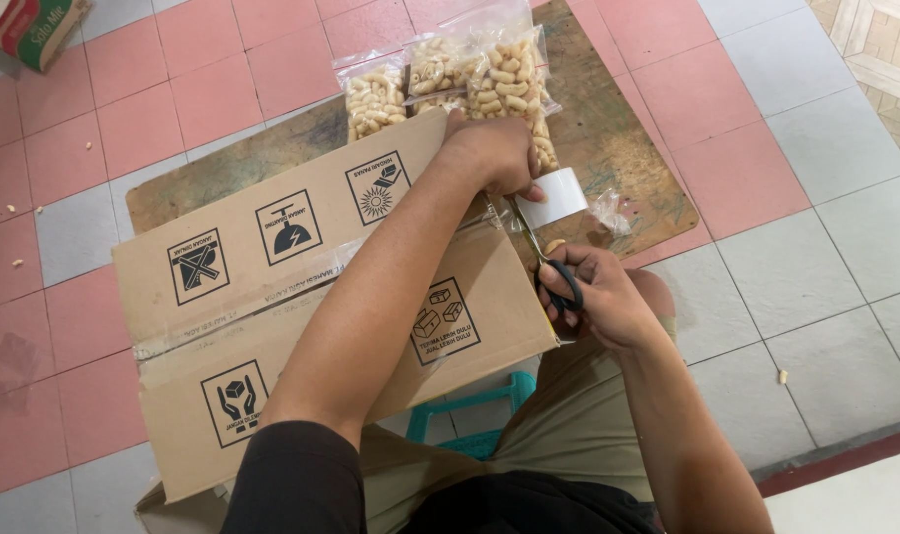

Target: Packing snack bags into a cardboard box and sealing it with adhesive tape.

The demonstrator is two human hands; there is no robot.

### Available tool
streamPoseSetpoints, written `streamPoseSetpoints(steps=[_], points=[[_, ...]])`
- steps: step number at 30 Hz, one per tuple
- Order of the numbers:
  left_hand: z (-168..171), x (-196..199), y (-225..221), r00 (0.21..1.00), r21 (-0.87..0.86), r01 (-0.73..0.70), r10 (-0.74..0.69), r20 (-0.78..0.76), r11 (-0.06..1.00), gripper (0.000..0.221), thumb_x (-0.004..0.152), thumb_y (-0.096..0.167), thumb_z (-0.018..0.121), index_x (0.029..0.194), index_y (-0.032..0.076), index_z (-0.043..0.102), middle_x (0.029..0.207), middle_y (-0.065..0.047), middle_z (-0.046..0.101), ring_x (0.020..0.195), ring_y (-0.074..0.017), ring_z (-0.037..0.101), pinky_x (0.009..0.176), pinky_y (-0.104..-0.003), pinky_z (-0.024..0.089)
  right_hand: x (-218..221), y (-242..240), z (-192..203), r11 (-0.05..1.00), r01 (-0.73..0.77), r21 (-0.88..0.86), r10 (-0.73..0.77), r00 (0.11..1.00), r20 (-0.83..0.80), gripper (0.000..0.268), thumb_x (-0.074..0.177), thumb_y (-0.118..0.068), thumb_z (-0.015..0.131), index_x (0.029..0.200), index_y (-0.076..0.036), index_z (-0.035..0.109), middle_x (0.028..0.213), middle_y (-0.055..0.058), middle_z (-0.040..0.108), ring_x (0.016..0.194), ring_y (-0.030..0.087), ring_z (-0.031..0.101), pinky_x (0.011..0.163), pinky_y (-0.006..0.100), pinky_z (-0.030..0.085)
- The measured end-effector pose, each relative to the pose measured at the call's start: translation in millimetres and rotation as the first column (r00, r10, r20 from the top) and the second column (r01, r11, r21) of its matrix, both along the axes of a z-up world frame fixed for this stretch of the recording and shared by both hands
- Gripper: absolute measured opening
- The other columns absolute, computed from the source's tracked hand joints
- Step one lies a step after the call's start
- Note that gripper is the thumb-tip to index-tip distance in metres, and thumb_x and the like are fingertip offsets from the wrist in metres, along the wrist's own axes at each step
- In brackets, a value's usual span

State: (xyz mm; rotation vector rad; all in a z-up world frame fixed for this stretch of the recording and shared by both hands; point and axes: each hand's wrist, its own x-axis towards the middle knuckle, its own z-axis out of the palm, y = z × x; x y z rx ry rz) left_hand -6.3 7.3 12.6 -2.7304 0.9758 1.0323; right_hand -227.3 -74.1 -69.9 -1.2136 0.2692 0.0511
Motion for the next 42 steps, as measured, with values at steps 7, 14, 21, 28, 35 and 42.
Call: streamPoseSetpoints(steps=[7,14,21,28,35,42], points=[[-26,9,-6,1.000,-0.009,-0.007,0.007,0.021,1.000,0.012,0.080,0.056,0.077,0.089,0.048,0.077,0.094,0.016,0.077,0.114,-0.0172,0.070,0.104,-0.056,0.025,-3,-3,-1,0.998,-0.016,-0.055,0.017,1.000,0.022,0.031,0.091,-0.017,0.079,0.090,0.011,0.067,0.058,0.022,0.063,0.044,0.022,0.065,0.033,0.023,0.045],[-22,3,-6,0.996,-0.046,-0.079,0.081,0.036,0.996,0.009,0.082,0.051,0.077,0.090,0.047,0.077,0.096,0.015,0.077,0.115,-0.0190,0.069,0.106,-0.055,0.023,-12,-14,-6,0.991,-0.083,-0.106,0.082,0.997,-0.011,0.031,0.088,-0.015,0.081,0.097,0.012,0.068,0.062,0.023,0.067,0.049,0.023,0.068,0.036,0.026,0.050],[-28,10,-10,0.997,-0.112,-0.083,0.083,-0.002,0.990,0.022,0.078,0.044,0.082,0.098,0.052,0.077,0.106,0.017,0.077,0.120,-0.0159,0.068,0.110,-0.058,0.022,-24,-36,16,0.898,-0.131,-0.420,-0.007,0.950,-0.311,0.049,0.080,-0.015,0.087,0.116,0.007,0.060,0.080,0.023,0.073,0.072,0.028,0.072,0.051,0.031,0.055],[24,-13,1,0.988,-0.243,-0.140,0.121,-0.092,0.960,0.028,0.076,0.034,0.086,0.102,0.042,0.080,0.103,0.013,0.079,0.120,-0.0169,0.070,0.110,-0.064,0.025,9,-19,2,0.330,-0.445,-0.832,0.023,0.885,-0.465,0.032,0.079,-0.026,0.079,0.109,-0.016,0.075,0.103,0.007,0.081,0.109,0.035,0.073,0.089,0.047,0.059],[47,-12,23,0.989,-0.248,-0.138,0.147,0.017,0.959,0.023,0.075,0.036,0.085,0.096,0.045,0.080,0.092,0.016,0.079,0.109,-0.0168,0.074,0.103,-0.054,0.038,36,-5,-15,-0.022,-0.516,-0.856,0.092,0.852,-0.515,0.033,0.084,-0.035,0.071,0.116,-0.030,0.076,0.102,0.005,0.078,0.098,0.035,0.077,0.076,0.050,0.059],[106,-50,71,0.988,-0.349,-0.153,0.143,-0.055,0.925,0.028,0.077,0.036,0.087,0.104,0.041,0.080,0.079,0.015,0.075,0.098,-0.0143,0.075,0.108,-0.049,0.027,14,-24,18,0.602,0.162,-0.782,-0.178,0.982,0.066,0.057,0.074,-0.023,0.092,0.125,-0.014,0.066,0.105,0.015,0.068,0.094,0.035,0.069,0.077,0.040,0.054]])
